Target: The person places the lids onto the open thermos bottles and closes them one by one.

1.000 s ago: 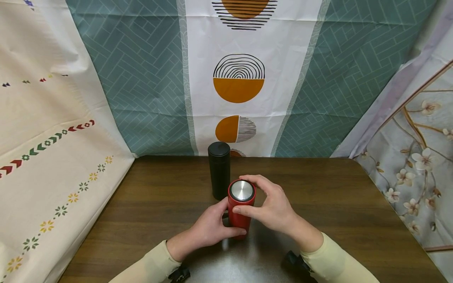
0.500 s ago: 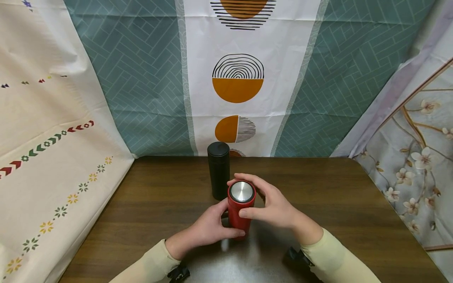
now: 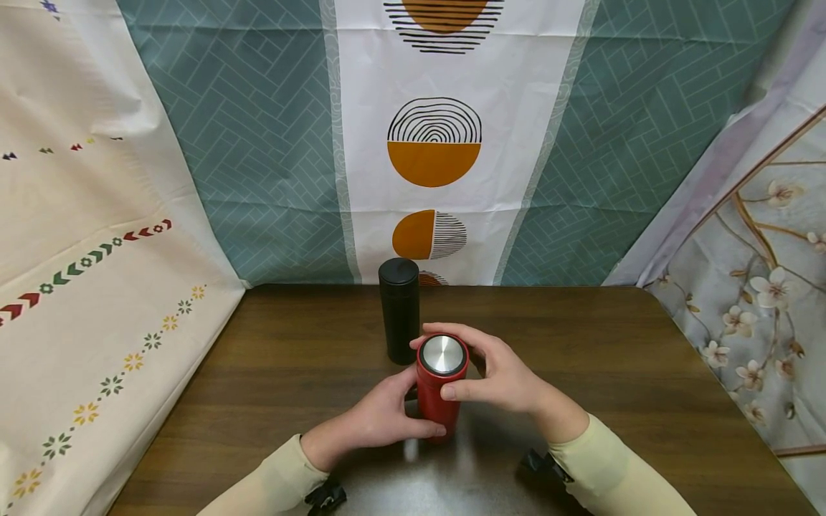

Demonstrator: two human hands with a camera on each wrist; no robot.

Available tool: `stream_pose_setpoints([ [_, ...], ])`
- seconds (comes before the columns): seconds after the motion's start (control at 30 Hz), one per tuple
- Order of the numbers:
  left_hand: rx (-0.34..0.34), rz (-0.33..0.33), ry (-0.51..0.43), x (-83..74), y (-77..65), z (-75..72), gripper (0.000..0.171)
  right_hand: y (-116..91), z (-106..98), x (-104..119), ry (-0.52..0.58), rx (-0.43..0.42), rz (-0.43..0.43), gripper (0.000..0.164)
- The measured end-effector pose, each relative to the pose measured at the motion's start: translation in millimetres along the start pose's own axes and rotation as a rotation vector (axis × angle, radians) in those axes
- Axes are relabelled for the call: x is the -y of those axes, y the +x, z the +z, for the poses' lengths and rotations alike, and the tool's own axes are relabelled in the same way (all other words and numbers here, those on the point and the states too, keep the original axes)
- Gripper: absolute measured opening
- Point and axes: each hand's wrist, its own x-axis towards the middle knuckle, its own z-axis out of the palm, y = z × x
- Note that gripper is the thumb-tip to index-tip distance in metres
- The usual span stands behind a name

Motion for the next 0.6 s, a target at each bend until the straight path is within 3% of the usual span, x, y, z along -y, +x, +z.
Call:
stream_pose_setpoints([
  [0.6,-0.050,0.056,0.036,-0.8,1.4,3.4,0.072,-2.0,4.2,3.5,-0.165,-0.129,0.095,0.069],
])
